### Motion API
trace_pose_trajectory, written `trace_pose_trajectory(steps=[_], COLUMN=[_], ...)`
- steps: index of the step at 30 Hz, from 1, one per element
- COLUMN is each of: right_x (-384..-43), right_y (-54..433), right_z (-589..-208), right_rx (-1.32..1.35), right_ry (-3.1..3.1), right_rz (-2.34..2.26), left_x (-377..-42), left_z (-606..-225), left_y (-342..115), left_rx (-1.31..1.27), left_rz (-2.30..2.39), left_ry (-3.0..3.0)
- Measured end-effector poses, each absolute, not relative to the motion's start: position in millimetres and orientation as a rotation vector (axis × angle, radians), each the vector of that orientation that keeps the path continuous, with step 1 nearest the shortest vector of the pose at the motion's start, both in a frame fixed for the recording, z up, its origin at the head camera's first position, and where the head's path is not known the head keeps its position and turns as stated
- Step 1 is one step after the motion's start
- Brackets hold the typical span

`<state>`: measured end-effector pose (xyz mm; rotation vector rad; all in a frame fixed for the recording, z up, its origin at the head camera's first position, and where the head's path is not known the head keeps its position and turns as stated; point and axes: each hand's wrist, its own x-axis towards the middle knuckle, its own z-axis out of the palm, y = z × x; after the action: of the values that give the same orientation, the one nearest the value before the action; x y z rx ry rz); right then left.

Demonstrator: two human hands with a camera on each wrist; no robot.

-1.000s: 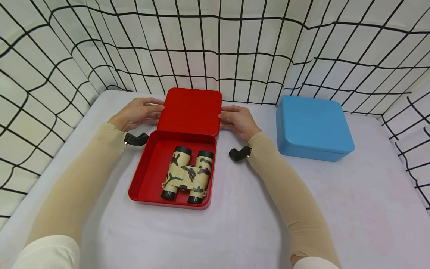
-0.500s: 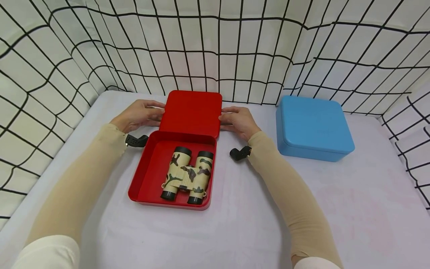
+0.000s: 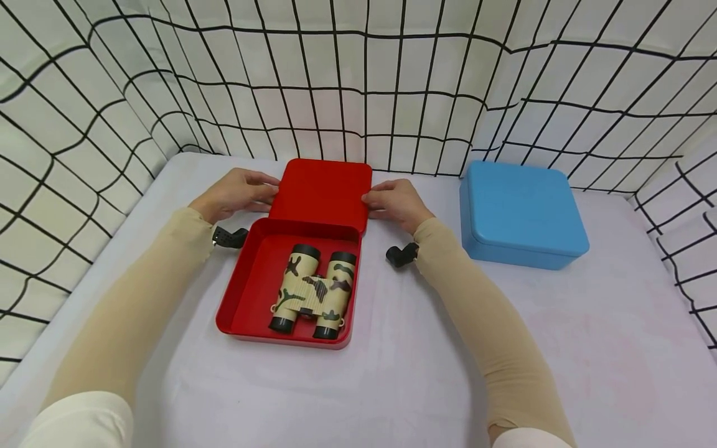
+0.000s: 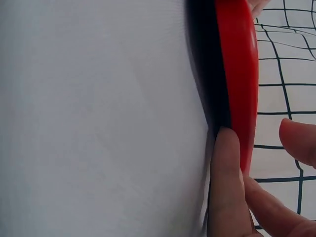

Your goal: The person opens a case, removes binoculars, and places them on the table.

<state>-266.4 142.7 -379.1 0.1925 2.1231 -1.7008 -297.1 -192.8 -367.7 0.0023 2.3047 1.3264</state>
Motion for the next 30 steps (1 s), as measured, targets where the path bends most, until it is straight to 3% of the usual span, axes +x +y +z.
trace_pose_trajectory(steps=[19,30], right_x=[-251,-221], right_y=[145,139], right_z=[-358,-342], right_rx=[0.066,-0.134], right_ry=[2.256,2.652], right_rz=[-1.528,-1.174], left_x=[-262,-215], left_z=[-357,-360], left_y=[-207,-208], left_rx=[0.063,0.317], left_rz=[1.239,0.914], left_ry=[2.538,2.996])
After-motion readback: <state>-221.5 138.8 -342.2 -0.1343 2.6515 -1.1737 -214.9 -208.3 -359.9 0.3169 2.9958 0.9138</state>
